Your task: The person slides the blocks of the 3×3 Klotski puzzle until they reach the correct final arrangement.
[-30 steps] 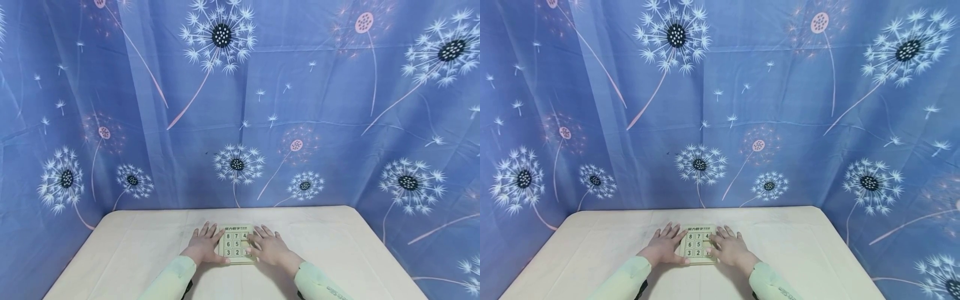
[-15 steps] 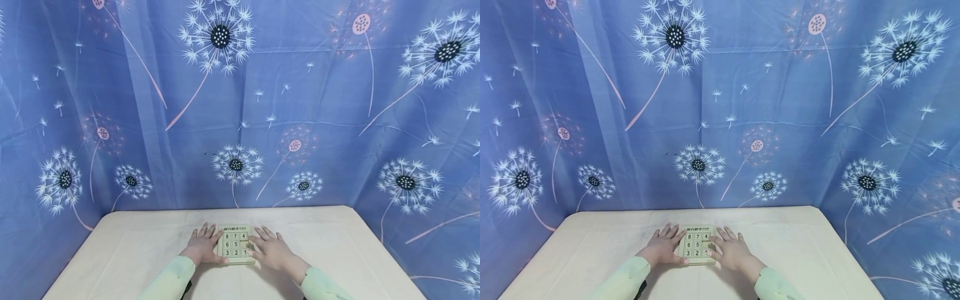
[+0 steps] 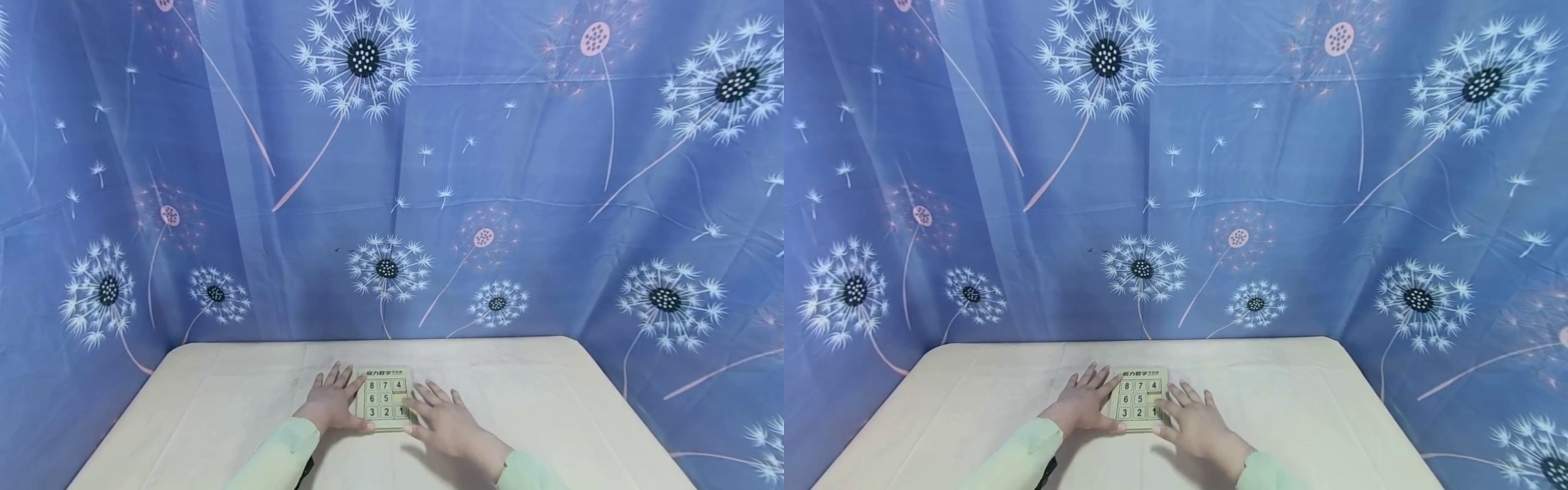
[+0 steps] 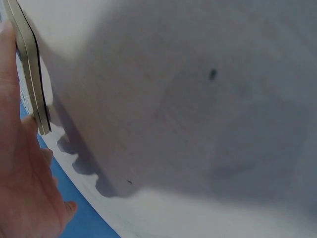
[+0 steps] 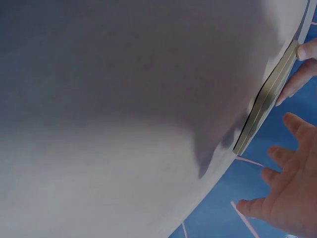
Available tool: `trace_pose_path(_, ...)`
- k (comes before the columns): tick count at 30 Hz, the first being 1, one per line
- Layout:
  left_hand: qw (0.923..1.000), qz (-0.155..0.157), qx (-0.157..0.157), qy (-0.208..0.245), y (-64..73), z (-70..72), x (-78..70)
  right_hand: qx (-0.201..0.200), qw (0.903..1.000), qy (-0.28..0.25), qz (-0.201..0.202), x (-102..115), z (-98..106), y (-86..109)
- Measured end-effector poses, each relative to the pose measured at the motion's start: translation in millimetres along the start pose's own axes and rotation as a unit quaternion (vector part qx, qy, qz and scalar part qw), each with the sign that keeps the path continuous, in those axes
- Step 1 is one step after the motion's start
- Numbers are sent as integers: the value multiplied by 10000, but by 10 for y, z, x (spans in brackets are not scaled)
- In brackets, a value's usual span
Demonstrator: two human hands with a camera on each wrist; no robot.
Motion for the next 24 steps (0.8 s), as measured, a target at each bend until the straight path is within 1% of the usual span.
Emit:
trace_pose_path(13,9999,109,2,-36,-7,-5,4,147,9999,89,-18,51,-40,83)
trace_pose_path(24,9999,115,-28,21,-22,-13,7,69,9999,139,31,77,-71,143)
Point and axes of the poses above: each hand's wrist, its own y-axis away from the middle knuckle, its own z-axis out of the back of the hand, x = y × z, the point moved 1 cm from there along -y, towards the middle knuckle, and after that the axes turned 1 degree about z, right-handed, at the moved point
